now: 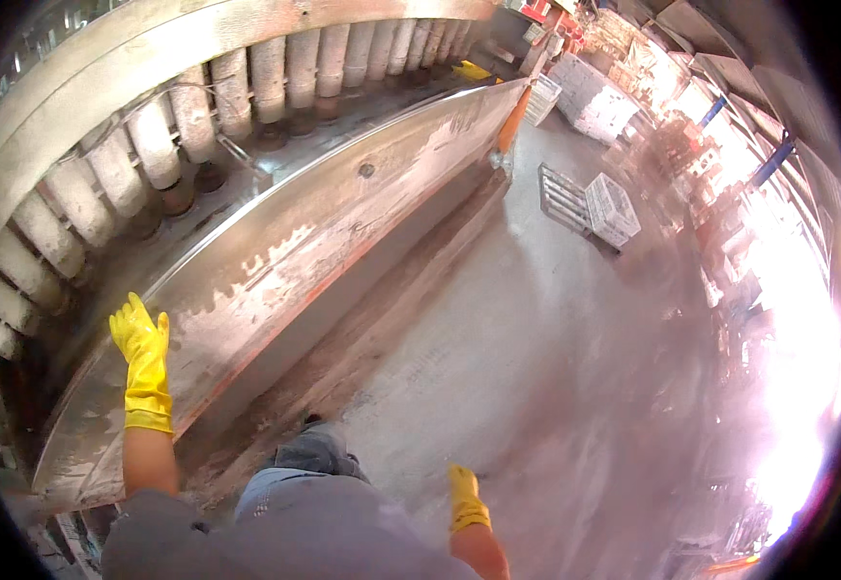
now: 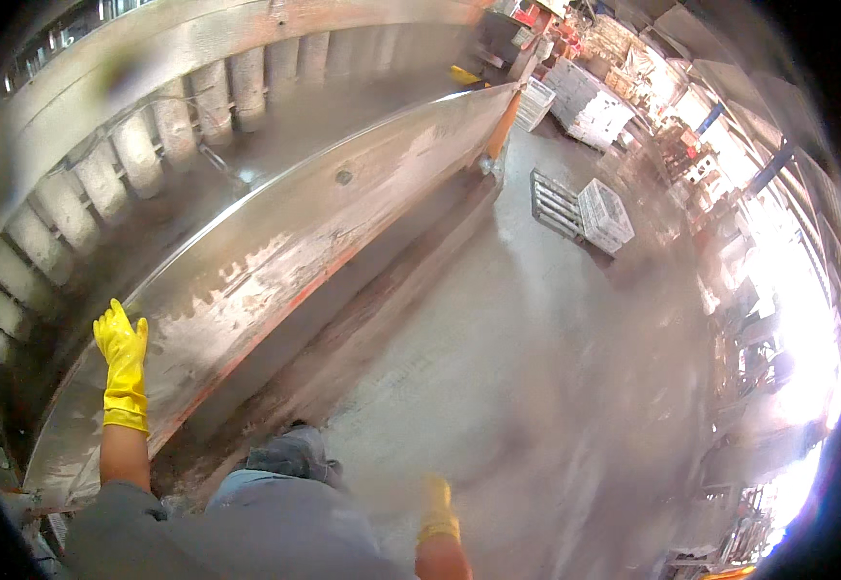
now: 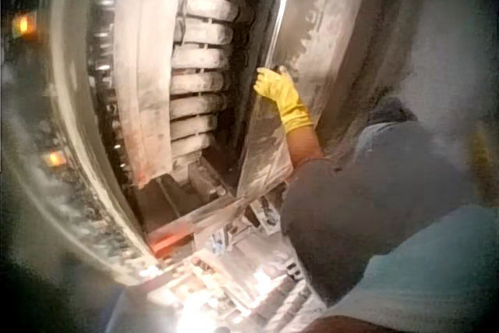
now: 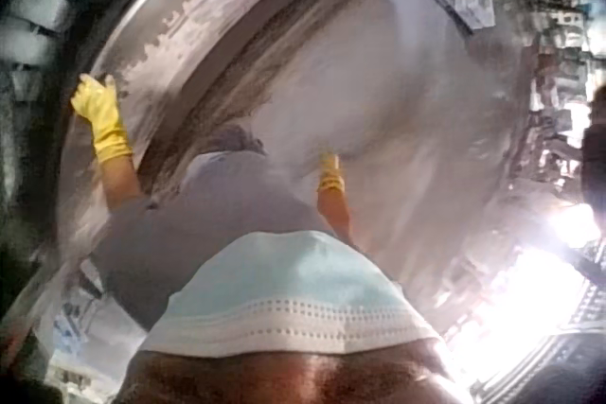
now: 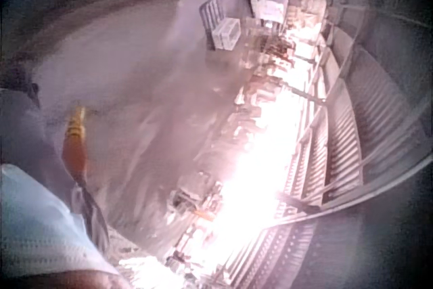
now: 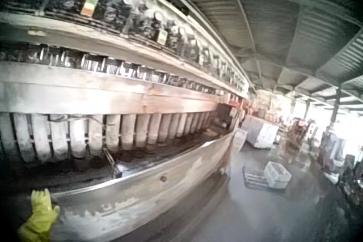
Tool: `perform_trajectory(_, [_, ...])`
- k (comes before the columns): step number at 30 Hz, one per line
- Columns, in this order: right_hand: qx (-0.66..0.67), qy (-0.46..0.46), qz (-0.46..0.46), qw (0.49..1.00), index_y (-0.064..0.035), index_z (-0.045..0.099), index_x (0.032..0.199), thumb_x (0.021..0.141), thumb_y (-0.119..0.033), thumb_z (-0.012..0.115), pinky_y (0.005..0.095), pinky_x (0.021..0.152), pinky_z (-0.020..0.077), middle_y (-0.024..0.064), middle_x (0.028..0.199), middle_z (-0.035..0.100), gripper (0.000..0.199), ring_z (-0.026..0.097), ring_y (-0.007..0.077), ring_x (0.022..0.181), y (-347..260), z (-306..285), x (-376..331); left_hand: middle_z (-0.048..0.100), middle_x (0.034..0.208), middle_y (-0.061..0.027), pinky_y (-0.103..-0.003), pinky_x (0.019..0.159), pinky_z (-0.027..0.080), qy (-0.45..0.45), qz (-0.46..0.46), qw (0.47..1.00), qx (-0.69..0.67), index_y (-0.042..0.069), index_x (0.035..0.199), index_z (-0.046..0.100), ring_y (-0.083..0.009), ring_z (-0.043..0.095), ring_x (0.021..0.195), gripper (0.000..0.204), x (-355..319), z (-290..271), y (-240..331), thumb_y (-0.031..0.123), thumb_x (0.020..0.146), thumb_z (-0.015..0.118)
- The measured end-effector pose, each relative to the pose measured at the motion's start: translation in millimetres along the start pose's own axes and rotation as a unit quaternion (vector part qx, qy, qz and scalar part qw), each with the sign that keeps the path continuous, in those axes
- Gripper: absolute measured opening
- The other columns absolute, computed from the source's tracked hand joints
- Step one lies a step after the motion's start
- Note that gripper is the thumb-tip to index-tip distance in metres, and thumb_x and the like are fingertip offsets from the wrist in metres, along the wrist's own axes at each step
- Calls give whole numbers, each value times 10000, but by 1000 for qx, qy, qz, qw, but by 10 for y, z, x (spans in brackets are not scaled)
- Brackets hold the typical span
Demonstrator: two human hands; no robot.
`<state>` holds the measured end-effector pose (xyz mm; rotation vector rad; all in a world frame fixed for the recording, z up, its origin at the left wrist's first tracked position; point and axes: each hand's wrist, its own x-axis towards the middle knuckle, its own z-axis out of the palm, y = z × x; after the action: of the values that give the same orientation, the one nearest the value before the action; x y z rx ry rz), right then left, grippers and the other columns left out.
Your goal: The person sorts small square tiles from a large pile into a white plastic basket, then carries the basket to a nearby area and places it on the floor. The person then returns to the tile pile and continues sorting tiles into the basket.
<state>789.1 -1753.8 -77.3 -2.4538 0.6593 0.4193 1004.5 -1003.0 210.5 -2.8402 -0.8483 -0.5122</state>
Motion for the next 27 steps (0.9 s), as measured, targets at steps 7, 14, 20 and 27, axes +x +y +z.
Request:
perform_trajectory(7, [384, -152, 106, 904, 6, 734, 1276, 1001, -423, 698, 363, 866, 557, 99, 1093, 750, 511, 690, 168, 987, -876, -69, 596, 437, 1632, -222, -575, 1307, 156, 110, -43, 993, 20, 62, 1634, 372, -431, 360, 1534, 929, 333, 429, 1206, 324, 861, 816])
perform_trajectory(14, [35, -113, 0, 993, -89, 720, 1317, 957, -417, 689, 489, 951, 561, 193, 1125, 770, 488, 728, 344, 1045, 136, -1175, 1308, 356, 1694, -175, -588, 1318, 92, 117, -49, 992, 14, 86, 1662, 327, -419, 271, 1586, 1018, 1049, 894, 2711, 186, 782, 830])
perform_trajectory(20, [-154, -75, 66, 983, -151, 673, 1363, 965, -452, 654, 488, 953, 572, 168, 1154, 755, 500, 718, 373, 1099, 379, -2022, 1603, 336, 1705, -207, -595, 1316, 85, 145, 75, 986, -36, 48, 1650, 346, -438, 261, 1589, 997, 1861, 1017, 4335, 250, 801, 827])
perform_trajectory(27, [-38, -178, 187, 965, -158, 567, 1459, 993, -423, 634, 505, 1047, 493, 163, 1328, 624, 541, 600, 363, 1243, -130, -1987, 2785, 422, 1614, -286, -589, 1274, 242, 151, 219, 948, -173, 28, 1548, 492, -489, 376, 1503, 910, 2779, 1173, 6679, 192, 734, 865])
